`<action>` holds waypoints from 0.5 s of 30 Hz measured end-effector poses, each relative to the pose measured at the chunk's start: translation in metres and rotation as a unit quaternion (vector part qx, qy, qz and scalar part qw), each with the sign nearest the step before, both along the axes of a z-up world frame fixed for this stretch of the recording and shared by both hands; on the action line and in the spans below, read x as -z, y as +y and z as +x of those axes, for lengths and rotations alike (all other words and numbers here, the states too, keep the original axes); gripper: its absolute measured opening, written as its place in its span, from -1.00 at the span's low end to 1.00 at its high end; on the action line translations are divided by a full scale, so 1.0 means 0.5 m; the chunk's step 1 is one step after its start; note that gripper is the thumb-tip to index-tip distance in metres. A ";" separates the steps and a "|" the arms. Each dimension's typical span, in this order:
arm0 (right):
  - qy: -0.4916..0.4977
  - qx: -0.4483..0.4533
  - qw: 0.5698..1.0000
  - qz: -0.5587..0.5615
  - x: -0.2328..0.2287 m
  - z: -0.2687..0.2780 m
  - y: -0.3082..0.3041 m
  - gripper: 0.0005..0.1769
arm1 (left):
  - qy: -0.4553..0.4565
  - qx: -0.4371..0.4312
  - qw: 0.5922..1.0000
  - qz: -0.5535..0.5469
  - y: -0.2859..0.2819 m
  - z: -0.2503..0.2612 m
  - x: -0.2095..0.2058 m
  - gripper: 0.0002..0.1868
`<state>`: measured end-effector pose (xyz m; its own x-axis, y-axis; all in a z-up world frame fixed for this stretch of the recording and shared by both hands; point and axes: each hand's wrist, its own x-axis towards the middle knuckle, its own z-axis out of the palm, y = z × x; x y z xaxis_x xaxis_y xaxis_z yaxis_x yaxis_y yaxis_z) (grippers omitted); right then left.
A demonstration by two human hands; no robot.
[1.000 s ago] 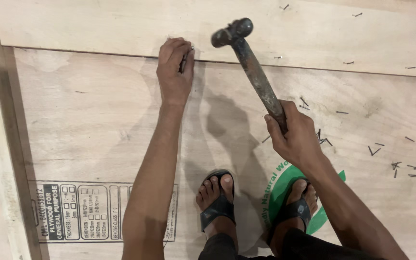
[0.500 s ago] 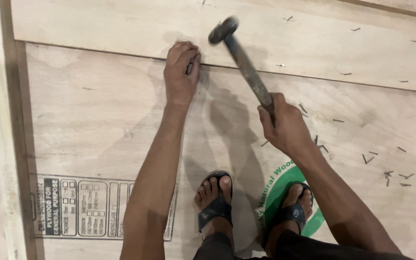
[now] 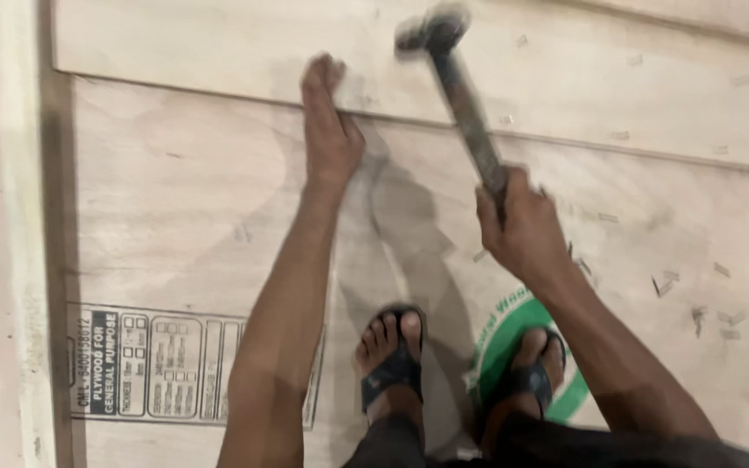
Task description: The person hammers nails into wooden planks and applies dots of white glue along the edge of a plank using their finger.
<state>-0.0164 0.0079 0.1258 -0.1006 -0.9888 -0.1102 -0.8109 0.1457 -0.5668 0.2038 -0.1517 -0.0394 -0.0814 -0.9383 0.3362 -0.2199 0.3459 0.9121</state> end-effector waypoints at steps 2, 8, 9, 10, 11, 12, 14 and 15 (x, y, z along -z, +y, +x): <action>-0.012 0.013 0.996 -0.088 -0.034 0.011 0.036 -0.75 | 0.015 0.025 1.000 -0.005 0.016 -0.017 0.002 -0.04; 0.057 -0.066 0.996 -0.010 0.079 0.025 -0.006 -0.83 | 0.004 0.031 0.999 0.008 0.001 -0.003 -0.019 -0.09; 0.062 -0.061 0.994 0.066 0.091 0.030 -0.013 -0.70 | 0.002 0.026 0.999 0.023 0.005 -0.002 -0.023 -0.09; 0.061 -0.057 0.995 0.060 0.091 0.021 -0.019 -0.70 | 0.001 0.021 0.999 0.037 0.001 -0.003 -0.025 -0.10; 0.023 -0.054 0.998 0.015 0.082 0.008 0.006 -0.69 | -0.005 0.028 0.998 0.048 0.010 0.000 -0.024 -0.10; -0.014 -0.050 0.998 -0.031 0.071 -0.006 0.030 -0.68 | 0.010 0.020 0.999 0.046 0.007 0.003 -0.024 -0.09; -0.024 0.000 0.999 -0.025 0.035 -0.054 0.066 -0.69 | 0.037 0.033 0.998 0.040 -0.005 -0.017 -0.037 -0.09; -0.041 0.033 0.998 -0.018 0.017 -0.076 0.088 -0.69 | 0.011 0.041 0.998 0.042 0.008 -0.010 -0.048 -0.12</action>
<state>-0.0543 0.0518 0.1176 -0.1583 -0.9837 -0.0853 -0.7507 0.1761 -0.6368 0.1988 -0.1477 -0.0154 -0.1534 -0.9537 0.2588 -0.1740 0.2839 0.9429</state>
